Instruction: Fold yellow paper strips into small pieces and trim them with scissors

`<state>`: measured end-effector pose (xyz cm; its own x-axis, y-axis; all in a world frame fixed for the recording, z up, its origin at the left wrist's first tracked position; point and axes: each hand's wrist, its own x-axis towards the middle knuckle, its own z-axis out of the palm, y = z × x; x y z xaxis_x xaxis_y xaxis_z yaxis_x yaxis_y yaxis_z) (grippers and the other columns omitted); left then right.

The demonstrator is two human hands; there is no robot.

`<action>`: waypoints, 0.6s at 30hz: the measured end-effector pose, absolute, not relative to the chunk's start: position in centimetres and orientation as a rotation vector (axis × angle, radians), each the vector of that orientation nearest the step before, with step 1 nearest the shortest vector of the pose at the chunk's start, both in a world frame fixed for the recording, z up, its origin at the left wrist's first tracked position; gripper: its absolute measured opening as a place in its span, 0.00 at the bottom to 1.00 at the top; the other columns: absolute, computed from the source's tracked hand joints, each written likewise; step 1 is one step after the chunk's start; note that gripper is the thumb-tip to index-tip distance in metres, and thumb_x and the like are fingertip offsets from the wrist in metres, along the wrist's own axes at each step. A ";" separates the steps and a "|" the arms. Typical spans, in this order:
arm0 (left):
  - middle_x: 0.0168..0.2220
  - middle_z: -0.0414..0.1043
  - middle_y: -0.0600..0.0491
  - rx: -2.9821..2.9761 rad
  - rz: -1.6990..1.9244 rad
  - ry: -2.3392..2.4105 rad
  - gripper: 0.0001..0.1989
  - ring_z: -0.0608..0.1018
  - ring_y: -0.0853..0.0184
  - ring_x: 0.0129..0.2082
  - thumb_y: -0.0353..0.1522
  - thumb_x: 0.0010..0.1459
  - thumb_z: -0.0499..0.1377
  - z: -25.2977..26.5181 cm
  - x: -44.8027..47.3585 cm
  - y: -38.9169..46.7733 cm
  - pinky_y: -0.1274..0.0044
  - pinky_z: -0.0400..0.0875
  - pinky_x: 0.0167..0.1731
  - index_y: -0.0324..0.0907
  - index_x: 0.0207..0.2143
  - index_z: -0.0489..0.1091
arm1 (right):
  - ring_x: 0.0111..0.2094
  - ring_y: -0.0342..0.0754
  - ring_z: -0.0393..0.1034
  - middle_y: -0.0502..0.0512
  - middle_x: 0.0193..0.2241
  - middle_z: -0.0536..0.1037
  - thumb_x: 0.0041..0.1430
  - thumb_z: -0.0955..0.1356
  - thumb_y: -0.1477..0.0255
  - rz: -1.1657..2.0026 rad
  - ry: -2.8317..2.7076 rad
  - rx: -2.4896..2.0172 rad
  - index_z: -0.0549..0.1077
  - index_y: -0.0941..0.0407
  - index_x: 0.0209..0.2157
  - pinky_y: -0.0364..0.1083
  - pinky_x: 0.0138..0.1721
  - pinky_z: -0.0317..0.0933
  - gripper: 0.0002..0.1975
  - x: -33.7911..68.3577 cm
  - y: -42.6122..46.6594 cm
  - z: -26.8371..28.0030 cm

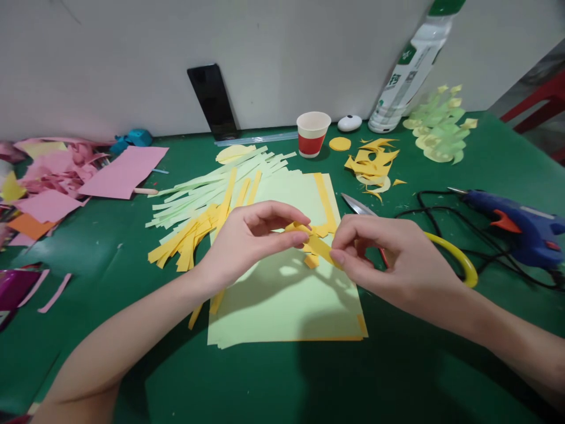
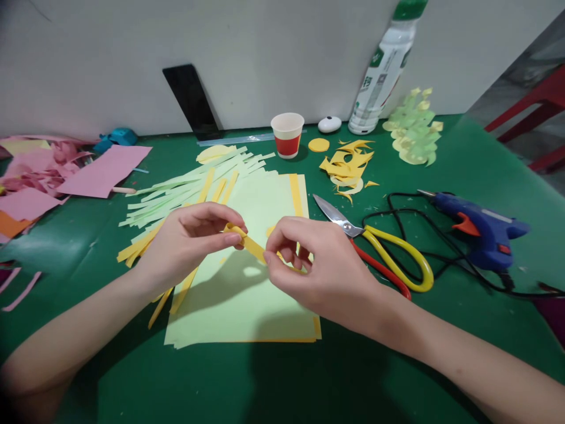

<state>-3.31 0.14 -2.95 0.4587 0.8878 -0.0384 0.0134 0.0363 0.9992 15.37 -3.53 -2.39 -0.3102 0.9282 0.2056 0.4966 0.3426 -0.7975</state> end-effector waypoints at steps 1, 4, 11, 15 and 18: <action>0.31 0.75 0.56 1.368 0.829 0.871 0.06 0.76 0.76 0.27 0.30 0.47 0.65 -3.0 -3.3 0.2 0.83 0.72 0.31 0.41 0.30 0.73 | 0.18 0.39 0.58 0.47 0.17 0.67 0.48 0.63 0.78 0.820 -1.945 -1.236 0.63 0.55 0.20 0.39 0.18 0.55 0.07 15.4 -3.5 -2.4; 0.32 0.75 0.55 1.381 0.786 0.872 0.07 0.76 0.75 0.28 0.30 0.47 0.65 -3.0 -3.2 0.1 0.83 0.72 0.32 0.40 0.31 0.73 | 0.19 0.39 0.58 0.48 0.18 0.68 0.50 0.63 0.77 0.791 -1.982 -1.233 0.64 0.55 0.21 0.39 0.18 0.55 0.07 15.3 -3.5 -2.4; 0.33 0.76 0.52 1.414 0.563 0.919 0.06 0.75 0.71 0.30 0.30 0.47 0.64 -2.3 -2.6 -0.3 0.81 0.71 0.29 0.39 0.30 0.74 | 0.17 0.38 0.58 0.48 0.17 0.68 0.52 0.63 0.77 0.672 -2.059 -1.184 0.68 0.56 0.21 0.40 0.16 0.51 0.08 15.0 -3.6 -2.6; 0.27 0.75 0.55 1.402 0.511 0.970 0.04 0.74 0.75 0.25 0.29 0.45 0.65 -2.1 -2.5 -0.2 0.84 0.69 0.26 0.39 0.26 0.74 | 0.17 0.38 0.58 0.48 0.17 0.69 0.51 0.63 0.77 0.616 -2.105 -1.220 0.69 0.57 0.22 0.39 0.17 0.52 0.07 14.9 -3.6 -2.6; 0.22 0.74 0.57 1.364 0.483 0.980 0.02 0.73 0.76 0.22 0.27 0.46 0.64 -2.1 -2.5 0.0 0.84 0.68 0.24 0.39 0.26 0.74 | 0.16 0.38 0.57 0.48 0.17 0.69 0.51 0.63 0.76 0.608 -2.138 -1.228 0.69 0.56 0.22 0.39 0.17 0.52 0.07 15.0 -3.6 -2.7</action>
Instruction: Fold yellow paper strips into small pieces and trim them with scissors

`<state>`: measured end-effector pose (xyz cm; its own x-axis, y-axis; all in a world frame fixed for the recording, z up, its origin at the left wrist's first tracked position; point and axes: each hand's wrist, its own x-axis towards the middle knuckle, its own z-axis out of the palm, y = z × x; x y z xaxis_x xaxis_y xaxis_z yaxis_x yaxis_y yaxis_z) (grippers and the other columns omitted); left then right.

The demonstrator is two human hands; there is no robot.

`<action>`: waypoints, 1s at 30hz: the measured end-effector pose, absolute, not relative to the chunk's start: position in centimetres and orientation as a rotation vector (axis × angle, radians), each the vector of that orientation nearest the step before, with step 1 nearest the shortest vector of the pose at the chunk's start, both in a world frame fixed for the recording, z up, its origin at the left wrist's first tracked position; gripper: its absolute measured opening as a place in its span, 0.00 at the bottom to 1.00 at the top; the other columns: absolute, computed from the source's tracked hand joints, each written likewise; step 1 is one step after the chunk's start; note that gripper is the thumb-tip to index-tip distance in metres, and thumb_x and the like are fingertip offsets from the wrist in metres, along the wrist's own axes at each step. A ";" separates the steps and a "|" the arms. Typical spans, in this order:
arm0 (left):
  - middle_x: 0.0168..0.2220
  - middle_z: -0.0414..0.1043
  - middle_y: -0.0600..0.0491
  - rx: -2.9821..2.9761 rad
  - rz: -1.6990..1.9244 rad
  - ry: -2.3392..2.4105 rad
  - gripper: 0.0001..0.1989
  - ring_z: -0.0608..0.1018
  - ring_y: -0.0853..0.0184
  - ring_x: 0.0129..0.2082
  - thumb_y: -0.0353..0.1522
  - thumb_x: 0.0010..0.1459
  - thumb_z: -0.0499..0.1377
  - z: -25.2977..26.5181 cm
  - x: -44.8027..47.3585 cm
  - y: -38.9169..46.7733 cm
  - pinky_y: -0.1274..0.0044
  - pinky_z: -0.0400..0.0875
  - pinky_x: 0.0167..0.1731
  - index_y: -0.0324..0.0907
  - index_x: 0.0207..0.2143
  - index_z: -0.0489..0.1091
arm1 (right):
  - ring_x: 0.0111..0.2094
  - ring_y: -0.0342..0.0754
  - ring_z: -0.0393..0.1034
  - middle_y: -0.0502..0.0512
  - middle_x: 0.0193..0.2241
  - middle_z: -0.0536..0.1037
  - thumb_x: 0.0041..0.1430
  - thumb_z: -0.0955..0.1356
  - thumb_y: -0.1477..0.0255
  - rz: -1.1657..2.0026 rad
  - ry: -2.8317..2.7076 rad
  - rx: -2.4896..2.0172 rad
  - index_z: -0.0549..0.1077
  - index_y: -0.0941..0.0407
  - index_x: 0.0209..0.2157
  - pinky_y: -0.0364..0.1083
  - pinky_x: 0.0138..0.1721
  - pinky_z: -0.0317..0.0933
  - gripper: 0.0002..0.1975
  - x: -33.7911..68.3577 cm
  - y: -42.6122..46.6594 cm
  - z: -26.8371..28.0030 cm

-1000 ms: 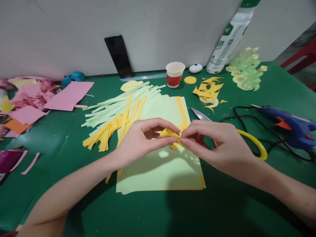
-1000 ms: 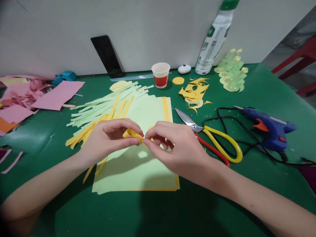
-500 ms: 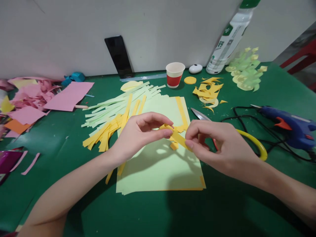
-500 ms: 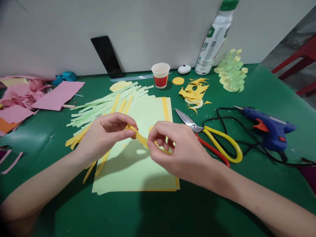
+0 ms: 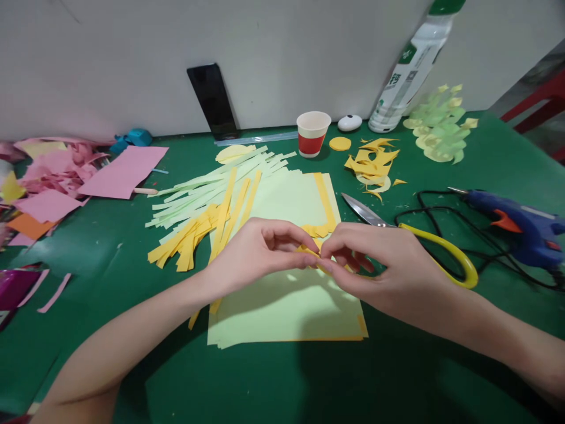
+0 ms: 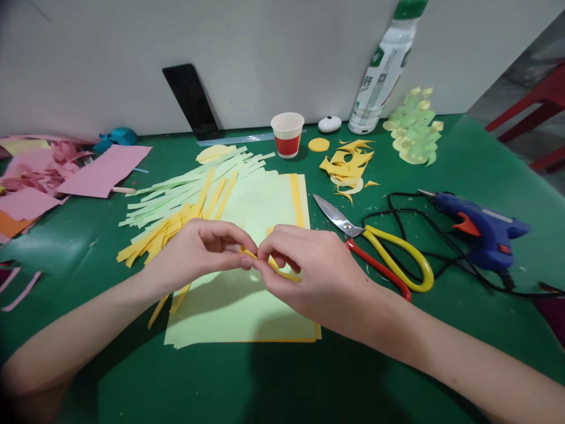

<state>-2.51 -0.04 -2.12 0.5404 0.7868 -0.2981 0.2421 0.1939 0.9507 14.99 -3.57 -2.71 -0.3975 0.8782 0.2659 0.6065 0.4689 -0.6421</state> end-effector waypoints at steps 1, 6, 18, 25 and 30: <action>0.21 0.74 0.57 1.353 0.483 0.982 0.02 0.74 0.76 0.22 0.27 0.45 0.64 -2.1 -2.5 0.0 0.84 0.68 0.24 0.39 0.26 0.74 | 0.16 0.38 0.57 0.48 0.17 0.69 0.51 0.63 0.76 0.603 -2.141 -1.232 0.69 0.56 0.22 0.39 0.17 0.52 0.07 15.0 -3.6 -2.7; 0.22 0.76 0.56 1.352 0.541 1.018 0.03 0.76 0.72 0.24 0.28 0.44 0.65 -2.1 -2.7 -0.1 0.82 0.70 0.25 0.39 0.25 0.75 | 0.17 0.39 0.58 0.48 0.17 0.68 0.48 0.61 0.78 0.603 -2.123 -1.268 0.66 0.56 0.20 0.39 0.16 0.52 0.07 15.0 -3.6 -2.6; 0.24 0.78 0.56 1.321 0.607 0.978 0.01 0.77 0.74 0.24 0.29 0.46 0.65 -2.4 -2.9 -0.1 0.83 0.73 0.28 0.40 0.25 0.76 | 0.16 0.37 0.56 0.47 0.15 0.65 0.46 0.60 0.80 0.657 -2.090 -1.291 0.64 0.56 0.19 0.37 0.16 0.50 0.07 15.0 -3.6 -2.4; 0.22 0.77 0.57 1.317 0.622 0.994 0.01 0.76 0.76 0.22 0.28 0.46 0.65 -2.4 -3.0 -0.1 0.86 0.70 0.24 0.40 0.23 0.76 | 0.18 0.38 0.55 0.46 0.17 0.65 0.45 0.60 0.79 0.886 -2.024 -1.336 0.64 0.56 0.19 0.37 0.17 0.50 0.06 15.3 -3.7 -2.4; 0.20 0.76 0.57 1.312 0.580 0.997 0.02 0.74 0.77 0.20 0.26 0.45 0.65 -2.3 -2.7 -0.6 0.88 0.68 0.21 0.38 0.22 0.75 | 0.19 0.38 0.55 0.46 0.17 0.65 0.47 0.61 0.78 1.068 -2.053 -1.340 0.65 0.56 0.20 0.38 0.18 0.50 0.06 15.2 -3.7 -2.4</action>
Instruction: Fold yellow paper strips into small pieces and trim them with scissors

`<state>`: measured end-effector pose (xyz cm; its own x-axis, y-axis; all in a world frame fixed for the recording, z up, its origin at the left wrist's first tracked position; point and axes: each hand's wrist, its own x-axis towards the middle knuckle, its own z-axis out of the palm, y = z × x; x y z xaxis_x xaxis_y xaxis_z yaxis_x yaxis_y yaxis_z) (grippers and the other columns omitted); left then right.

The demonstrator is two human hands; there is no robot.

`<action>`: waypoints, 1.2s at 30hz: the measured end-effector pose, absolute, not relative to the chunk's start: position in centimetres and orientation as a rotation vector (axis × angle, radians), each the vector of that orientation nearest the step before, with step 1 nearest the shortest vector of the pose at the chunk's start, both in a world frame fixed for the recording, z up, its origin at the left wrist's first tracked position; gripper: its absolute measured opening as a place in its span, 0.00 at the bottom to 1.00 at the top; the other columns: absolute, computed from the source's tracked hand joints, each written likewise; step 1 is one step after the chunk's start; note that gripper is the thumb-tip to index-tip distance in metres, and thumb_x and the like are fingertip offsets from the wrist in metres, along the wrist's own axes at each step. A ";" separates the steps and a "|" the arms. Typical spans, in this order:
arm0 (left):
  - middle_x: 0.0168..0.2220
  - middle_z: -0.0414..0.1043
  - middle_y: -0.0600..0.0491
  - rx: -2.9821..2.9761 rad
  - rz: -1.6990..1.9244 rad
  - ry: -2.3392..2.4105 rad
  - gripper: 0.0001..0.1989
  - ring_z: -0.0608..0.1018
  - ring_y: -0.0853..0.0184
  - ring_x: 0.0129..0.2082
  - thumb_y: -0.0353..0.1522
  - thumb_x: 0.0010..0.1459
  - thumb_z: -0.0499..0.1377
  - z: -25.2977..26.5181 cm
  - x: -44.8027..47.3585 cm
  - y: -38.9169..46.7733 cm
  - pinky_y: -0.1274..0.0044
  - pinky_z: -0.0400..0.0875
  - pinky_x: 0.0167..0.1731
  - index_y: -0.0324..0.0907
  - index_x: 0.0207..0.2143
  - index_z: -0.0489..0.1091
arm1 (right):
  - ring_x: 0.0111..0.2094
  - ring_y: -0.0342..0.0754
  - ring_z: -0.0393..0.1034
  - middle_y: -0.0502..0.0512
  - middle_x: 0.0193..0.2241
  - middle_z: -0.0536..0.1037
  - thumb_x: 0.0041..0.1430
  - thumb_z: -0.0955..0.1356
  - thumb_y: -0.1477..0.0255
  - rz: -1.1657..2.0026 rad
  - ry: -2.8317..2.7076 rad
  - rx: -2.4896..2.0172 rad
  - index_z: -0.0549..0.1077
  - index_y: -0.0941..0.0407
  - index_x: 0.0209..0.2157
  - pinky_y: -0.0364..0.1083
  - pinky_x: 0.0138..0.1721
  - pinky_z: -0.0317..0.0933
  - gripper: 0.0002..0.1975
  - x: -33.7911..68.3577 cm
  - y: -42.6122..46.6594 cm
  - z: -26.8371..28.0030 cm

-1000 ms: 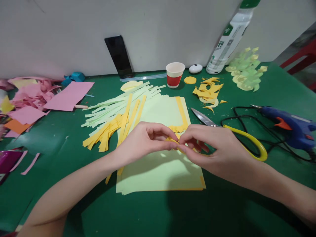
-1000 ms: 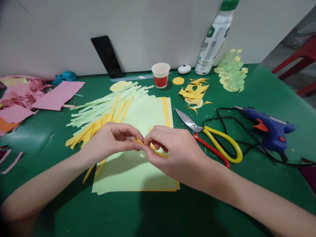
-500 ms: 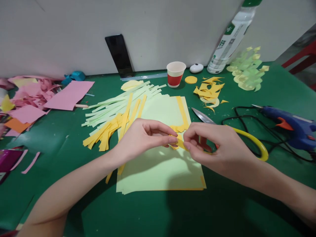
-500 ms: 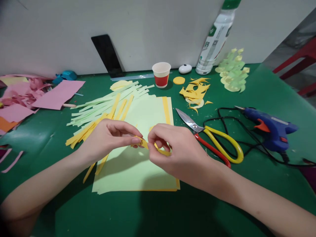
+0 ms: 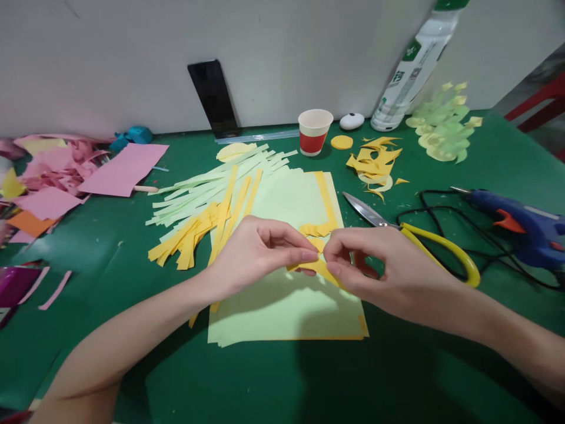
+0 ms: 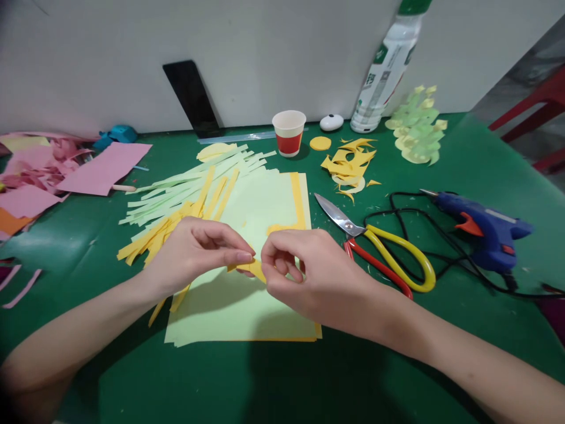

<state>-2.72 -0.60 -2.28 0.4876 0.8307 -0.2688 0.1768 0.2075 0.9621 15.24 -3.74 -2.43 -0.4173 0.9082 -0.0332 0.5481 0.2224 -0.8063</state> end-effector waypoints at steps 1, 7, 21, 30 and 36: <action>0.20 0.76 0.57 1.311 0.564 0.979 0.02 0.74 0.78 0.20 0.26 0.45 0.64 -2.3 -2.7 -0.7 0.88 0.68 0.21 0.38 0.22 0.75 | 0.18 0.38 0.54 0.46 0.17 0.65 0.49 0.61 0.77 1.103 -2.043 -1.337 0.65 0.56 0.20 0.38 0.18 0.49 0.07 15.2 -3.7 -2.5; 0.22 0.75 0.59 1.262 0.547 0.862 0.08 0.78 0.75 0.24 0.29 0.50 0.62 -2.4 -2.6 -1.0 0.86 0.71 0.26 0.40 0.35 0.71 | 0.18 0.38 0.54 0.46 0.16 0.64 0.50 0.62 0.75 1.165 -1.900 -1.303 0.65 0.56 0.20 0.38 0.17 0.50 0.08 14.9 -3.6 -2.8; 0.21 0.67 0.57 1.818 0.519 0.787 0.12 0.68 0.76 0.22 0.32 0.57 0.54 -2.6 -2.5 -1.3 0.83 0.62 0.24 0.37 0.22 0.67 | 0.20 0.38 0.61 0.48 0.19 0.70 0.55 0.62 0.73 1.078 -1.885 -1.166 0.66 0.57 0.23 0.36 0.17 0.55 0.08 14.8 -3.7 -2.5; 0.21 0.63 0.55 1.888 0.614 0.831 0.14 0.64 0.75 0.21 0.34 0.57 0.54 -2.6 -2.6 -1.6 0.82 0.58 0.20 0.37 0.21 0.64 | 0.19 0.38 0.59 0.47 0.17 0.67 0.54 0.61 0.79 0.910 -1.912 -1.064 0.64 0.56 0.22 0.37 0.18 0.54 0.09 15.0 -3.9 -2.4; 0.21 0.63 0.55 1.922 0.667 0.790 0.14 0.63 0.75 0.20 0.33 0.58 0.54 -2.5 -2.7 -1.7 0.82 0.58 0.19 0.36 0.20 0.64 | 0.18 0.37 0.56 0.46 0.17 0.65 0.56 0.62 0.79 0.827 -1.952 -1.013 0.64 0.56 0.24 0.38 0.18 0.52 0.08 15.2 -4.1 -2.7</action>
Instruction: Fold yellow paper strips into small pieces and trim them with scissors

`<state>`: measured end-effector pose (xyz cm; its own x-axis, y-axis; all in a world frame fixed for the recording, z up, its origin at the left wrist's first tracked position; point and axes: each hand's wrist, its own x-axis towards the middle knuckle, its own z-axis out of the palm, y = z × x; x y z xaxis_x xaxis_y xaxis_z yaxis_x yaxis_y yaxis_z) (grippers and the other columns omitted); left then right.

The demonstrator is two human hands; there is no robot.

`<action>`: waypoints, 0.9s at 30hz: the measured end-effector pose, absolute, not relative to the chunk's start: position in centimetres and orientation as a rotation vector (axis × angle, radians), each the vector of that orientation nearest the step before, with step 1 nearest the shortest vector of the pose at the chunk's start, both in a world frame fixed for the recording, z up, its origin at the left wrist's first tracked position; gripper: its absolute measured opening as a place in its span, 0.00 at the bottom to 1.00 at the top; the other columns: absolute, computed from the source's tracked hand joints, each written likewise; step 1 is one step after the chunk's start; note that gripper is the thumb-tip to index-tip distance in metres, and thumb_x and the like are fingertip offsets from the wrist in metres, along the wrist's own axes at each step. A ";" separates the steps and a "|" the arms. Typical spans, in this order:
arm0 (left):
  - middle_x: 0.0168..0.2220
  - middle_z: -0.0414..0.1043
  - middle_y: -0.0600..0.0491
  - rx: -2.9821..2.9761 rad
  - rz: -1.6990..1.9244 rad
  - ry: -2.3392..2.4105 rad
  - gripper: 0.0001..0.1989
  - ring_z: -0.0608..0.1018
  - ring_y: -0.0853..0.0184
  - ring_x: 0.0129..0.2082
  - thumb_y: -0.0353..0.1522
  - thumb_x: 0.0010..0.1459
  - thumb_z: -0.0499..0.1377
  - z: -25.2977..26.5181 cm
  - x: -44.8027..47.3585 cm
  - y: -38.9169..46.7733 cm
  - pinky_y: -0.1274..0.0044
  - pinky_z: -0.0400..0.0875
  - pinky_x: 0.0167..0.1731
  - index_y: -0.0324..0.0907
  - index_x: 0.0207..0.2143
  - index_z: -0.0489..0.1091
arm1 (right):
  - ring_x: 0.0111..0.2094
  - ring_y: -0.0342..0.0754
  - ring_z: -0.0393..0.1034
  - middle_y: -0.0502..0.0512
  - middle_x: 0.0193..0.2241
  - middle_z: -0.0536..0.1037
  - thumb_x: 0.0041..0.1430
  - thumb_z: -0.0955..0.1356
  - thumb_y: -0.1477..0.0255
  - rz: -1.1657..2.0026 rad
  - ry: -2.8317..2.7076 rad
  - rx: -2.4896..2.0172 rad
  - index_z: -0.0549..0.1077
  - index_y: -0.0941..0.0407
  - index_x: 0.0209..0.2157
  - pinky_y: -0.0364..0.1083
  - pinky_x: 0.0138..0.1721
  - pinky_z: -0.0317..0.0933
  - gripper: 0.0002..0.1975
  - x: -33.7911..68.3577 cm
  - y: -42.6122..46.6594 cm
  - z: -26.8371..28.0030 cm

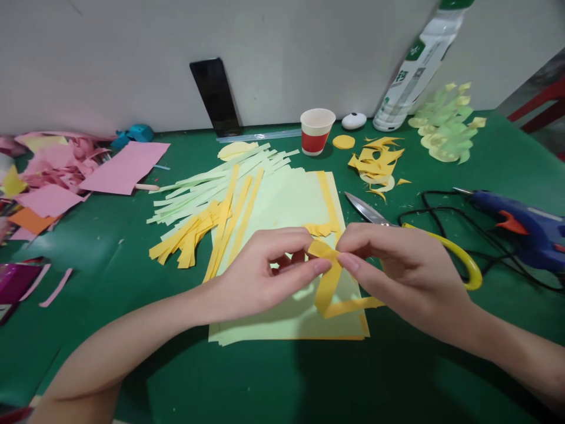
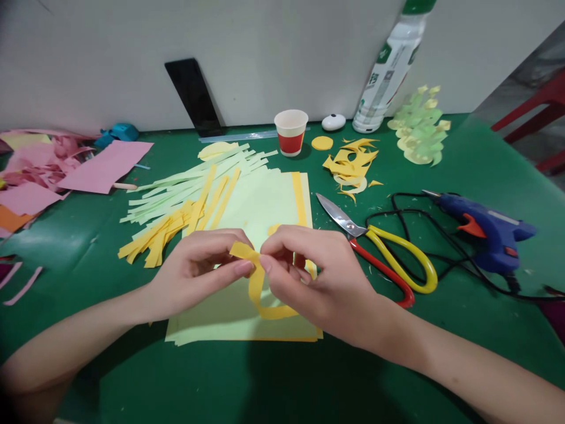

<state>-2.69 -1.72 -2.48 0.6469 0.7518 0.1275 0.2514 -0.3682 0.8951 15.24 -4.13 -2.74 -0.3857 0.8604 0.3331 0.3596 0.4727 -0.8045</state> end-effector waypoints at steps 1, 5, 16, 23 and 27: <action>0.21 0.64 0.54 1.946 0.663 0.783 0.15 0.63 0.75 0.21 0.33 0.58 0.53 -2.5 -2.7 -1.7 0.81 0.57 0.19 0.36 0.20 0.64 | 0.18 0.37 0.56 0.46 0.17 0.65 0.57 0.61 0.78 0.845 -1.963 -1.017 0.64 0.57 0.24 0.38 0.18 0.52 0.08 15.3 -4.2 -2.8; 0.22 0.65 0.53 2.058 0.612 0.746 0.14 0.64 0.75 0.21 0.31 0.59 0.52 -2.4 -2.7 -1.6 0.81 0.56 0.20 0.35 0.22 0.66 | 0.19 0.37 0.56 0.46 0.18 0.64 0.58 0.61 0.76 0.928 -2.014 -0.999 0.64 0.57 0.24 0.37 0.19 0.52 0.09 15.3 -4.2 -3.0; 0.27 0.69 0.54 1.925 0.874 0.771 0.06 0.70 0.73 0.27 0.29 0.56 0.56 -2.7 -2.7 -1.7 0.82 0.66 0.25 0.40 0.26 0.68 | 0.18 0.37 0.54 0.46 0.17 0.64 0.56 0.62 0.78 0.759 -2.025 -1.048 0.63 0.57 0.23 0.38 0.19 0.51 0.09 15.1 -4.5 -2.9; 0.26 0.73 0.55 1.607 0.761 0.890 0.04 0.70 0.78 0.19 0.28 0.53 0.59 -2.1 -2.4 -1.8 0.85 0.67 0.20 0.38 0.26 0.71 | 0.17 0.36 0.53 0.45 0.16 0.61 0.55 0.63 0.77 0.774 -2.035 -1.064 0.64 0.57 0.22 0.38 0.18 0.50 0.09 15.0 -4.4 -3.1; 0.24 0.71 0.57 1.508 0.766 0.877 0.03 0.70 0.78 0.19 0.27 0.52 0.60 -2.2 -2.3 -1.8 0.86 0.68 0.20 0.38 0.26 0.71 | 0.17 0.37 0.53 0.45 0.16 0.62 0.57 0.63 0.75 0.813 -2.055 -1.044 0.65 0.57 0.22 0.38 0.18 0.50 0.10 15.1 -4.3 -3.0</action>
